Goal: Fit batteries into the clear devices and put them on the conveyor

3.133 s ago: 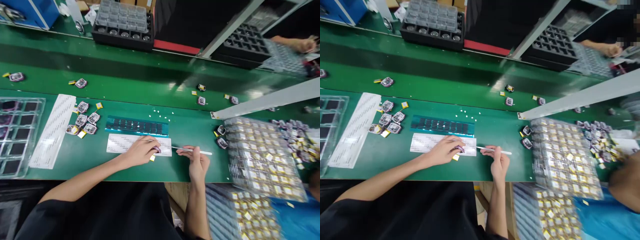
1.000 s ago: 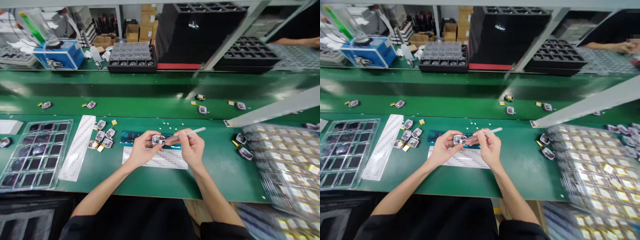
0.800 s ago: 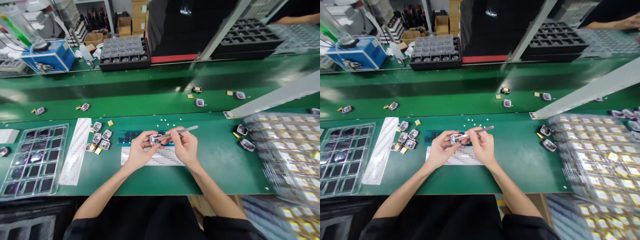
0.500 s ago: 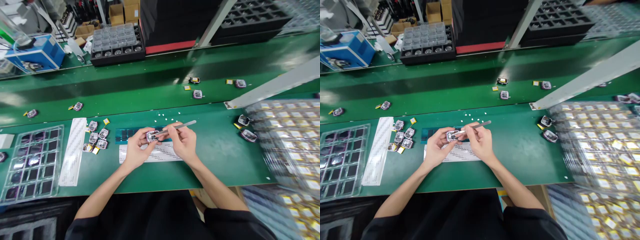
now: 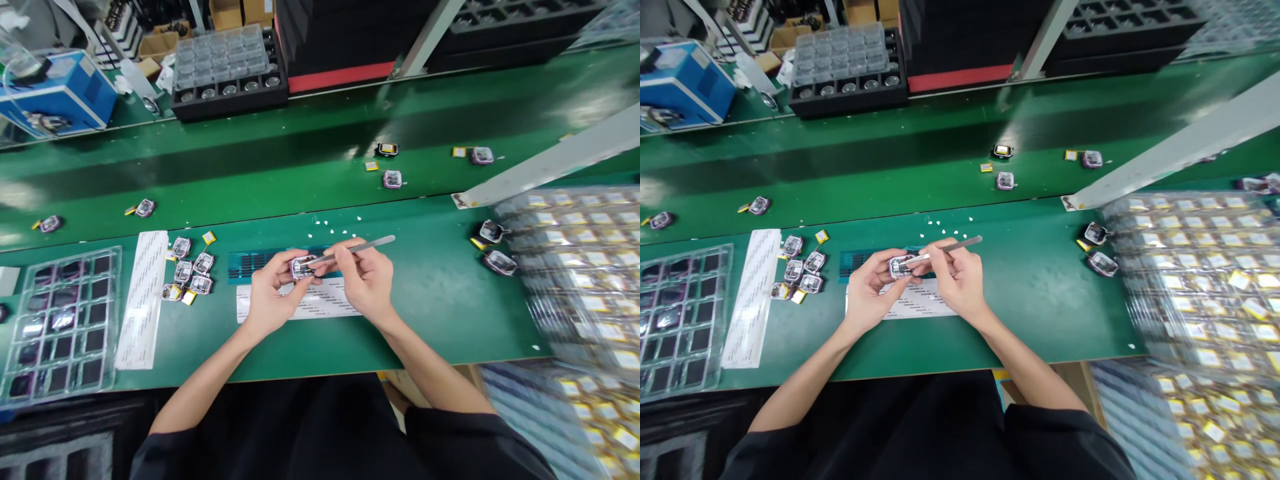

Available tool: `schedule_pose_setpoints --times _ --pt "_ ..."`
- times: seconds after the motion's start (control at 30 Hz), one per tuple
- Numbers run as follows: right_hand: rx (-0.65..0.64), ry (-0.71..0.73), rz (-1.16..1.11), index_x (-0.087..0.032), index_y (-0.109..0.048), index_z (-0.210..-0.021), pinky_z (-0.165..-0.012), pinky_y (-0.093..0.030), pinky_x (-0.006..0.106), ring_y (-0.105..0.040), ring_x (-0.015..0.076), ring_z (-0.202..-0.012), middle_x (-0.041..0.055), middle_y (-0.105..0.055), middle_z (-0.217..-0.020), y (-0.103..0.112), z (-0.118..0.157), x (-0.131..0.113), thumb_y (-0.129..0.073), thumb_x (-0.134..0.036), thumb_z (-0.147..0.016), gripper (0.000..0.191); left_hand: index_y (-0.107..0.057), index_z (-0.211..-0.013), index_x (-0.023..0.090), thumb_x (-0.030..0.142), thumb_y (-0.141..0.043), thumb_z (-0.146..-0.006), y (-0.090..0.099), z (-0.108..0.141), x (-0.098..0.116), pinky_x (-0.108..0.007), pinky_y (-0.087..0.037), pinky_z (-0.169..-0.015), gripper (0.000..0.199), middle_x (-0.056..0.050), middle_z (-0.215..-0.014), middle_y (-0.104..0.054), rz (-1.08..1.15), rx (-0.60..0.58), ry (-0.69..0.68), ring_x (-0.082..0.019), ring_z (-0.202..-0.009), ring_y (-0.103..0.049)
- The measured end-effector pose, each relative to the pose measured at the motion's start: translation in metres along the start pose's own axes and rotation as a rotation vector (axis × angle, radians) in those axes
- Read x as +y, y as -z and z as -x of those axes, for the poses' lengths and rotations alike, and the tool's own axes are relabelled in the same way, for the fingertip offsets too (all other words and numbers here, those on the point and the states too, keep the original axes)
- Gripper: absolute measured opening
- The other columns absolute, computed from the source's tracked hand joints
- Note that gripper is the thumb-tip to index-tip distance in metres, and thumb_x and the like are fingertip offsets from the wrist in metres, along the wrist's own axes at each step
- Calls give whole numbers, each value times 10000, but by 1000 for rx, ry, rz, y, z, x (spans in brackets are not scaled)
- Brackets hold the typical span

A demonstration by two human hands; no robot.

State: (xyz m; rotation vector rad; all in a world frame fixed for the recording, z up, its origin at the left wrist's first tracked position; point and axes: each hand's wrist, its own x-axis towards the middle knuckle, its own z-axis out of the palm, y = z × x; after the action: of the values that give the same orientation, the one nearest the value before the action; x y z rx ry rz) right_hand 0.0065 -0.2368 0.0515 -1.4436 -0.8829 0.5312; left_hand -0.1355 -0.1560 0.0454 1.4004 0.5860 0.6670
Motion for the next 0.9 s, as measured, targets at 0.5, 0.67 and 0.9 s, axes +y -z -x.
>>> schedule_pose_setpoints --times 0.5,0.67,0.9 --pt "94 302 152 -270 -746 -999 -666 -648 331 -766 181 -739 6 -786 -875 40 -6 2 -586 -358 -1023 185 -670 -1187 184 365 -581 -1004 7 -2 -4 -289 -596 -721 272 -50 -933 -789 -125 6 -17 -174 -724 -777" --pt "-206 149 367 -260 -804 -906 -881 -628 419 -769 222 -900 25 -805 -972 78 -15 29 -618 -394 -985 243 -710 -1090 205 305 -527 -1022 5 -8 -14 -360 -564 -933 219 -71 -1065 -795 -457 -100 -195 -209 -973 -739" --pt "-245 74 331 -243 -813 -885 -885 -608 381 -764 211 -917 50 -803 -1008 107 -5 49 -593 -421 -999 306 -649 -1150 184 205 -450 -1037 1 -11 -35 -501 -511 -1060 230 -116 -1209 -752 -715 -303 -332 -259 -1183 -679"
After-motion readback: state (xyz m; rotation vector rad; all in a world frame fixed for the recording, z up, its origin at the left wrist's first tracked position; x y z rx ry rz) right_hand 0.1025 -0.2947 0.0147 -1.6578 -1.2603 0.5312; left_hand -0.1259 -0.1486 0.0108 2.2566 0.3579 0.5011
